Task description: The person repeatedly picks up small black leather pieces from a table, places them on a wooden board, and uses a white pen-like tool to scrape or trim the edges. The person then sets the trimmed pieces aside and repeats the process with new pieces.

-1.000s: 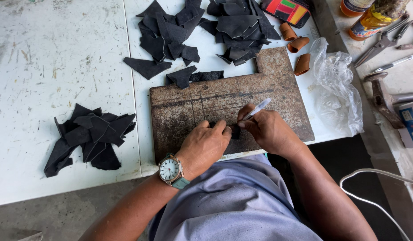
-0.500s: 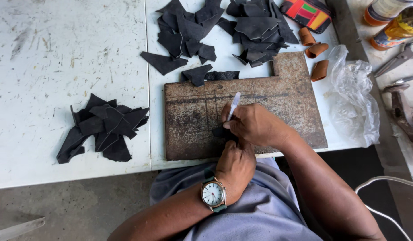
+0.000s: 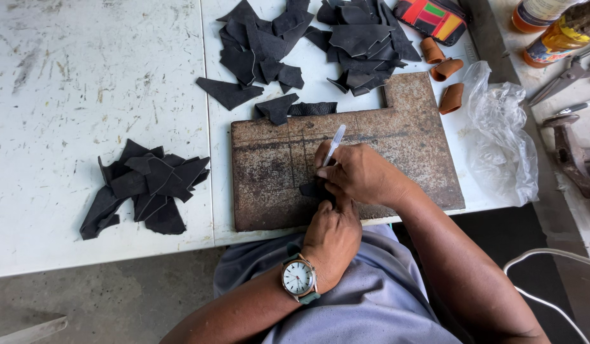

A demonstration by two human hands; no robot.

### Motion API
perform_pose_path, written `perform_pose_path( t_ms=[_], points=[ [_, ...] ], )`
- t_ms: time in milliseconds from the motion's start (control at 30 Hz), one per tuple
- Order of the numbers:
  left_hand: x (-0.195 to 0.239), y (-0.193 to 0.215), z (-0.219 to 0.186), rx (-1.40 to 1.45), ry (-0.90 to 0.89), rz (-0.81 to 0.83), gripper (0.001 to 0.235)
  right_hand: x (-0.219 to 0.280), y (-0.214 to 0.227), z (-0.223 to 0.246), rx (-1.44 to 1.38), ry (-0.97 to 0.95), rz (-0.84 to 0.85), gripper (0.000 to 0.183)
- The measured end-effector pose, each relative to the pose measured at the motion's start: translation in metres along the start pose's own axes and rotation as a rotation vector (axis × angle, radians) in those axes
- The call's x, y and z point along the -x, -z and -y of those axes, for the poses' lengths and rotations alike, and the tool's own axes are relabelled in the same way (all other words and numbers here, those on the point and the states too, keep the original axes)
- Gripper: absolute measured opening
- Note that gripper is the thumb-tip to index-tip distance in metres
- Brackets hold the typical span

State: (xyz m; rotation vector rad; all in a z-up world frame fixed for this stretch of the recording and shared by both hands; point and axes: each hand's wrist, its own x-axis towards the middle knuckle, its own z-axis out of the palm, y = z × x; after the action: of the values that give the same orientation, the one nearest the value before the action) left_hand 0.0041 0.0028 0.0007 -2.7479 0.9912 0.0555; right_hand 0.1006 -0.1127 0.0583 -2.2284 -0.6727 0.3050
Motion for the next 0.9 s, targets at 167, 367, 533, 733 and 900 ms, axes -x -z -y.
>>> perform_pose_path(
  t_ms=[167,367,533,733,900],
  points=[
    [-0.002,-0.001,0.002,-0.024,0.043,-0.081,0.045,0.001,0.003,-0.002,-0.053,-0.040,-0.002,0.013],
    [0.004,-0.001,0.009,0.105,0.108,-0.258,0.044,0.007,0.008,-0.009,-0.004,-0.014,-0.011,0.015],
    [0.004,0.005,0.015,0.136,0.068,-0.158,0.044,0.023,0.016,-0.016,-0.021,-0.083,-0.037,0.014],
    [0.002,0.011,0.020,0.271,0.111,-0.198,0.037,0.037,0.024,-0.022,0.009,-0.146,-0.060,0.014],
    [0.002,0.013,0.026,0.230,0.058,-0.184,0.037,0.038,0.021,-0.024,0.034,-0.104,-0.075,0.015]
  ],
)
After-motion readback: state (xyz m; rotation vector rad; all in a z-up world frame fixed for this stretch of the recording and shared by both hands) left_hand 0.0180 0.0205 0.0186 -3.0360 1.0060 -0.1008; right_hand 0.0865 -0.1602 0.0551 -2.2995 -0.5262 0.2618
